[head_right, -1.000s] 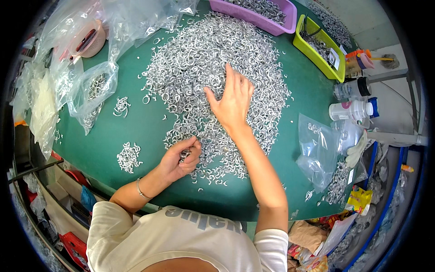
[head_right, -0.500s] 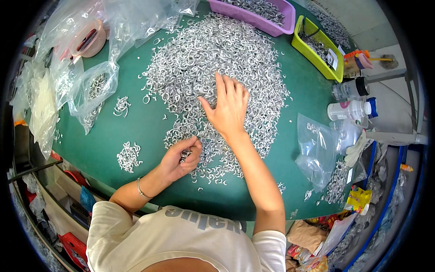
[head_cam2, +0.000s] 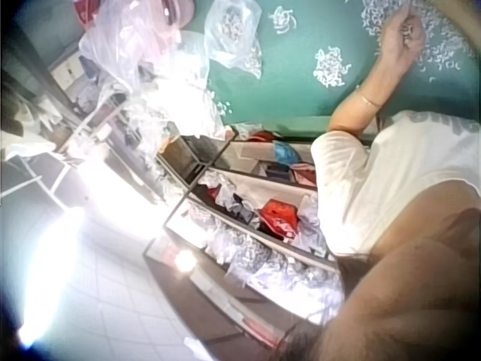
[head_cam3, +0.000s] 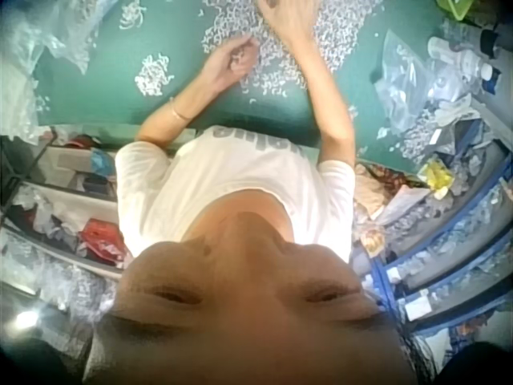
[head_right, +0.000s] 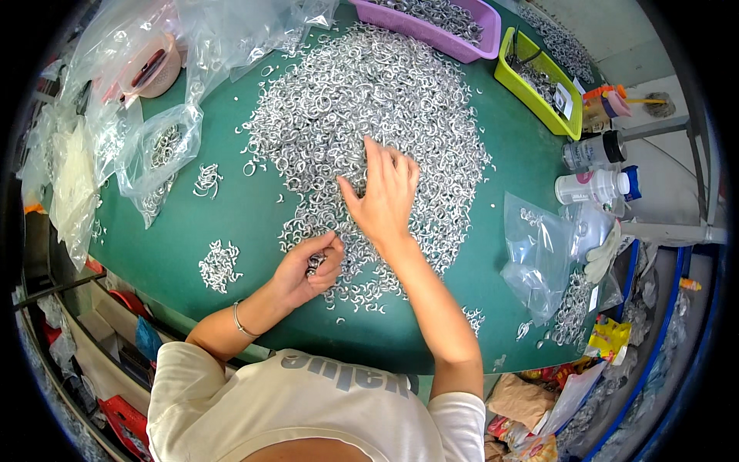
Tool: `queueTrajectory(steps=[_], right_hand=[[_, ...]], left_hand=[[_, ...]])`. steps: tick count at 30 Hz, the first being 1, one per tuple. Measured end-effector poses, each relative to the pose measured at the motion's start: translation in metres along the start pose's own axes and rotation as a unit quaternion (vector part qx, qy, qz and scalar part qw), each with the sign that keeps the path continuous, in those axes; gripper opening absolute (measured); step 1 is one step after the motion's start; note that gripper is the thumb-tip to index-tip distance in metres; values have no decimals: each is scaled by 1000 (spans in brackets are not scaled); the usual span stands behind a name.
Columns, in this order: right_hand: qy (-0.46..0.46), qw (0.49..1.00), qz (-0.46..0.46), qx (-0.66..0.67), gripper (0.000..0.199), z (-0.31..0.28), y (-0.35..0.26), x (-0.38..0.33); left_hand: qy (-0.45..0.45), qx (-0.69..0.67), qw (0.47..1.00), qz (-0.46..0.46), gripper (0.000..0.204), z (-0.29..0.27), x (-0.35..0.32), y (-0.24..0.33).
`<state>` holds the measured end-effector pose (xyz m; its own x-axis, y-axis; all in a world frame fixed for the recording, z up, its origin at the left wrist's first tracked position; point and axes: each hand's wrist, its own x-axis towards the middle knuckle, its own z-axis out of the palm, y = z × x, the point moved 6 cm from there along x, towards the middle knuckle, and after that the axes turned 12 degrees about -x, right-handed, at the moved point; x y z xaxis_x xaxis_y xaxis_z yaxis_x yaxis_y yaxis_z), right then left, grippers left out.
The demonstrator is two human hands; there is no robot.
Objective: The person gathers and sorts small silver metal components by hand on a green workbench, placing them into piles, plastic bags, and storage bins.
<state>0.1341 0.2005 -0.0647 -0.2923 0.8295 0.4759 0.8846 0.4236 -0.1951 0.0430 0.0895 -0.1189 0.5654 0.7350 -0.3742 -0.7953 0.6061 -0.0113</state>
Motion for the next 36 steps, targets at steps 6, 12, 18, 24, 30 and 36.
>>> queueTrajectory(steps=[6,12,18,24,30,36], right_hand=[[-4,1000,8,-9,73,0,-2,1],[-32,999,-1,5,72,-1,-7,-9],[-79,996,-23,21,63,-12,-11,-20],[-68,993,-8,97,50,-20,-7,-61],[-61,982,44,176,45,-47,2,-81],[-61,994,59,72,68,-30,6,-47]], left_hand=[[0,14,1000,6,29,3,0,0],[6,12,1000,8,29,3,-1,0],[-3,10,1000,11,29,1,-1,1],[-8,9,1000,4,28,4,-1,-1],[4,13,1000,15,27,4,-3,0],[18,28,999,19,28,2,1,3]])
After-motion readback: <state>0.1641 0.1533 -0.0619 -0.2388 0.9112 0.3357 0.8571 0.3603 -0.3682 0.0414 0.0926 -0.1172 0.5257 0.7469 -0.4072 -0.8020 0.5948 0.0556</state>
